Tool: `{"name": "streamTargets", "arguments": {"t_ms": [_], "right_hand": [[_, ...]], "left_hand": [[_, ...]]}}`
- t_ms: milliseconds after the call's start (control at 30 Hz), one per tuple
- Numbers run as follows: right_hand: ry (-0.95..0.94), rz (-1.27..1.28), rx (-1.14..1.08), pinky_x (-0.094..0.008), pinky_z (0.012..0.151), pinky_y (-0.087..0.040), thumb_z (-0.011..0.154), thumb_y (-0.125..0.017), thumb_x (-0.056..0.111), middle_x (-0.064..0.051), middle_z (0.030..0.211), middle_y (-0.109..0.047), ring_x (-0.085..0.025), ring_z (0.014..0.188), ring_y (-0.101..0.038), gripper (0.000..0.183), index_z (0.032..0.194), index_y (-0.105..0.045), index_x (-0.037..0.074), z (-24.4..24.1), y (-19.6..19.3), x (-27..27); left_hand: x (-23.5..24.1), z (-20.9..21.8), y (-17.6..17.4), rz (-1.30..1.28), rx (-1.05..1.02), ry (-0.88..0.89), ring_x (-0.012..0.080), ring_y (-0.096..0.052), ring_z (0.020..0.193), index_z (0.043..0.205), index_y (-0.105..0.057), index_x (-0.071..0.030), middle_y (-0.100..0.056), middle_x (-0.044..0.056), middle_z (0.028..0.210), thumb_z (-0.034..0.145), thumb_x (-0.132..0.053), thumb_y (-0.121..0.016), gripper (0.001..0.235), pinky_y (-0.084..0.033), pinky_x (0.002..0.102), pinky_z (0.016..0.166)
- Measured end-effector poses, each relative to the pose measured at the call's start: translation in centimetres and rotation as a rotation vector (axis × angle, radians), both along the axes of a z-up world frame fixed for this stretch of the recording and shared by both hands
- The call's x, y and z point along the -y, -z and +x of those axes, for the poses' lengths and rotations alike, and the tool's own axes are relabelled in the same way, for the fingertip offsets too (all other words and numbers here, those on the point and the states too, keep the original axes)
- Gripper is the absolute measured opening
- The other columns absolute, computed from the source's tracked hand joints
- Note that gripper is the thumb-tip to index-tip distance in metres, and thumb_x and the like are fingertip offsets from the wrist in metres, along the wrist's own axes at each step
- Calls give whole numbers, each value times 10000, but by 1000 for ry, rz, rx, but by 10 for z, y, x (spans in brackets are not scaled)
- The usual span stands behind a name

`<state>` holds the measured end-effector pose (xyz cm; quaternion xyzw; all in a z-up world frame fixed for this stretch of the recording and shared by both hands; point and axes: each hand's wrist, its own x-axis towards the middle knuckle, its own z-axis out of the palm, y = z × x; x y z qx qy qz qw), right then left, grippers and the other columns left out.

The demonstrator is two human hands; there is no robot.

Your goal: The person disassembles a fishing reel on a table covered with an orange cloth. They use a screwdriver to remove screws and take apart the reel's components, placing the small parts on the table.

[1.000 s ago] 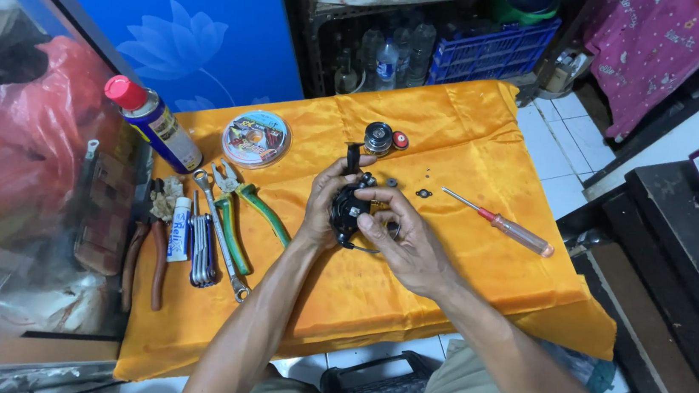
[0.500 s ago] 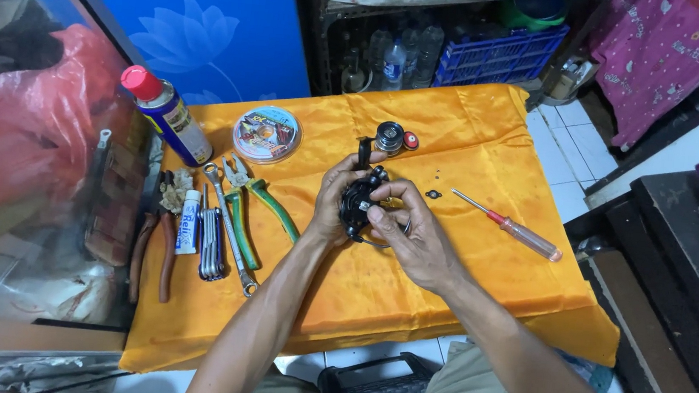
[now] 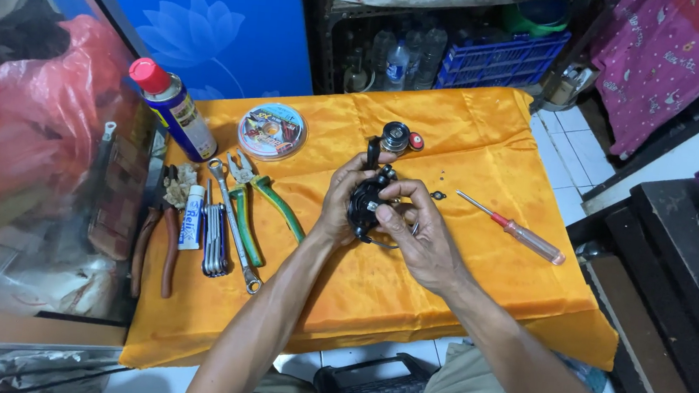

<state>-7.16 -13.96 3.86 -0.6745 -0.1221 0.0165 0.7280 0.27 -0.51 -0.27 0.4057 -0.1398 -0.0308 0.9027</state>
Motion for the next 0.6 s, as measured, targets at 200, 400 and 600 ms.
{"name": "streamTargets", "arguments": {"t_ms": [200,400,600], "right_hand": [[22,1,37,-364,872,-626,989,-667,285,-104,1199,-554,-138,926,-610,336,1215,-567,58,-2,-6,-3],[59,-17,55,-382,856,-625,997,-652,319,-131,1249,-553,-174,953,-615,362,1222,-543,57,-2,5,-4],[99,-40,108,-380,843,-620,1002,-640,363,-125,1282,-559,-177,990,-630,403,1271,-554,75,-3,10,-5]], "left_hand": [[1,0,0,-14,2,7,156,-695,755,1209,-657,32,-677,127,796,873,-199,-570,417,-548,254,670],[2,0,-2,7,-11,6,155,-689,763,1195,-665,36,-688,137,816,867,-202,-571,415,-540,251,684],[1,16,23,97,-8,-32,162,-669,829,1194,-681,21,-707,149,946,844,-249,-609,448,-526,260,735]]}}
